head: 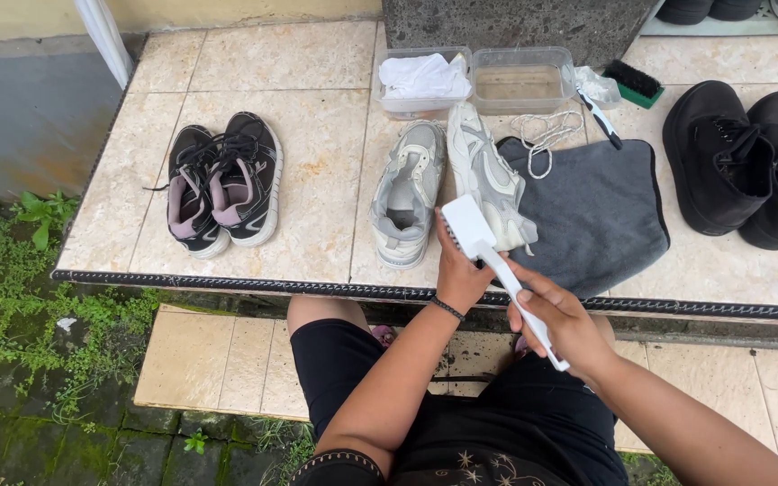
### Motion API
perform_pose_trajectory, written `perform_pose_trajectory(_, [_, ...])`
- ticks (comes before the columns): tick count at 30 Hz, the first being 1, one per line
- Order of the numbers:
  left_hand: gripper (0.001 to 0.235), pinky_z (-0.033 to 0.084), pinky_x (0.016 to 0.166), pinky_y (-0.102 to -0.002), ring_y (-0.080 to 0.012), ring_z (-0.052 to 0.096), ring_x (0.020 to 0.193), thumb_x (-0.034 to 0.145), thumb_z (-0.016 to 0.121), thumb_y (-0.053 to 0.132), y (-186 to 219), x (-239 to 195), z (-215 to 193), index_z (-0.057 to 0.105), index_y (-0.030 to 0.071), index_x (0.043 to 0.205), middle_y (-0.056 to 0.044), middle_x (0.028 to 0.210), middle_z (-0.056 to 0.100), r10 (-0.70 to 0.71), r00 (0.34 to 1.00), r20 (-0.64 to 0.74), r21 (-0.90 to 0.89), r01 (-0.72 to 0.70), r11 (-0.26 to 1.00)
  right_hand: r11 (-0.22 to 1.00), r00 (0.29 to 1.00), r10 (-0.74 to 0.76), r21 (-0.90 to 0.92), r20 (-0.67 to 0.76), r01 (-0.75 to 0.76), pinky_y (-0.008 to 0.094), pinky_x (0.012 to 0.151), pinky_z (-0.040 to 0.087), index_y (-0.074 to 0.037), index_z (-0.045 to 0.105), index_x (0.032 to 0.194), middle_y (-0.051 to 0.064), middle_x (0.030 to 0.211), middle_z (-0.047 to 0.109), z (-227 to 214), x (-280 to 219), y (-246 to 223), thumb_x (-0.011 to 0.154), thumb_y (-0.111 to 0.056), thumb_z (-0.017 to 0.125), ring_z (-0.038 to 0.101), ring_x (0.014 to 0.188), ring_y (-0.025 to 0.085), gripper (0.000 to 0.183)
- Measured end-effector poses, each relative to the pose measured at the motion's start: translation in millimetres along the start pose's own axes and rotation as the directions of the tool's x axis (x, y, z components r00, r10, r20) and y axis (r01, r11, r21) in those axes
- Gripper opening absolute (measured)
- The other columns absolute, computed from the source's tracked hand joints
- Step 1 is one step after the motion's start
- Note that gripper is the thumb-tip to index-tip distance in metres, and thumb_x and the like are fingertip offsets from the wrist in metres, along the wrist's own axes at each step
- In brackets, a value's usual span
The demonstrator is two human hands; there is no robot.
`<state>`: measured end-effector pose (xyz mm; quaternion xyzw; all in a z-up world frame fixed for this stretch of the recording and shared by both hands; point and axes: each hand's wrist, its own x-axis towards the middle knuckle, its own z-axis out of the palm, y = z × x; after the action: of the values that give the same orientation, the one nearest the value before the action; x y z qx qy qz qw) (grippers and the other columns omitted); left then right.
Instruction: Cleaning a white sneaker by scrubbing it with a brush and cleaning solution.
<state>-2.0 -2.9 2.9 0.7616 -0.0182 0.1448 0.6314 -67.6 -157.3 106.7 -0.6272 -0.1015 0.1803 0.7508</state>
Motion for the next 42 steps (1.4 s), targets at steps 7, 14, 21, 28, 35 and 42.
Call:
perform_pose_trajectory(7, [0.119, 0.036, 0.115, -0.061, -0.0495, 0.030, 0.143, 0.084, 0.079, 0.021, 8, -1, -5, -0.012, 0.002, 0.158, -0.033, 0.158, 0.021, 0.030, 1.000, -0.007, -0.016, -0.030, 0.999, 0.996, 0.998, -0.054, -0.066, -0.018, 0.052, 0.025, 0.030, 0.043, 0.008, 0.035, 0.153, 0.017, 0.064, 0.062, -17, -2, 0, 0.100, -0.003, 0.035, 0.053, 0.029, 0.012, 0.054])
perform_pose_trajectory(14, [0.115, 0.027, 0.119, -0.061, -0.0471, 0.023, 0.147, 0.084, 0.079, 0.023, 7, 5, -4, -0.004, 0.000, 0.159, -0.030, 0.161, 0.017, 0.042, 0.999, 0.031, -0.015, -0.041, 0.999, 0.997, 0.998, -0.068, 0.032, 0.004, 0.068, 0.024, 0.029, 0.041, 0.008, 0.036, 0.151, 0.018, 0.064, 0.062, -18, -2, 9, 0.099, -0.002, 0.037, 0.052, 0.027, 0.011, 0.053])
perform_pose_trajectory(21, [0.116, 0.018, 0.120, -0.066, -0.0487, 0.014, 0.150, 0.080, 0.082, 0.030, 12, 15, -7, 0.002, 0.005, 0.161, -0.028, 0.163, 0.006, 0.167, 0.980, 0.110, 0.054, -0.174, 0.983, 0.982, 0.968, -0.187, -0.058, -0.170, 0.179, 0.023, 0.035, 0.041, 0.003, 0.034, 0.157, 0.019, 0.078, 0.063, -44, 24, -40, 0.105, -0.004, 0.033, 0.052, 0.035, 0.009, 0.053])
perform_pose_trajectory(28, [0.117, 0.005, 0.123, -0.062, -0.0475, 0.014, 0.152, 0.071, 0.081, 0.058, 6, 45, -20, 0.021, 0.010, 0.160, -0.024, 0.163, 0.018, 0.431, 0.863, 0.264, 0.230, -0.490, 0.841, 0.974, 0.947, -0.197, -0.165, -0.255, 0.158, 0.022, 0.035, 0.038, 0.009, 0.036, 0.154, 0.020, 0.098, 0.063, -108, 151, -56, 0.108, -0.005, 0.037, 0.052, 0.042, 0.009, 0.047])
perform_pose_trajectory(35, [0.099, 0.022, 0.123, -0.058, -0.0449, 0.028, 0.147, 0.070, 0.082, 0.055, -23, 59, -17, 0.040, 0.011, 0.148, -0.015, 0.152, 0.040, 0.503, 0.823, 0.265, 0.209, -0.558, 0.803, 0.974, 0.956, -0.144, -0.208, -0.257, 0.091, 0.026, 0.031, 0.038, 0.006, 0.043, 0.146, 0.021, 0.097, 0.069, -130, 264, -26, 0.106, -0.010, 0.046, 0.058, 0.044, 0.013, 0.044])
perform_pose_trajectory(42, [0.083, 0.033, 0.118, -0.057, -0.0478, 0.032, 0.144, 0.073, 0.079, 0.052, -16, 58, -20, 0.044, 0.012, 0.137, -0.012, 0.146, 0.044, 0.515, 0.819, 0.252, 0.247, -0.569, 0.784, 0.974, 0.948, -0.069, -0.226, -0.311, -0.003, 0.026, 0.032, 0.043, 0.005, 0.045, 0.145, 0.018, 0.096, 0.072, -133, 305, 0, 0.104, -0.015, 0.049, 0.061, 0.044, 0.013, 0.045])
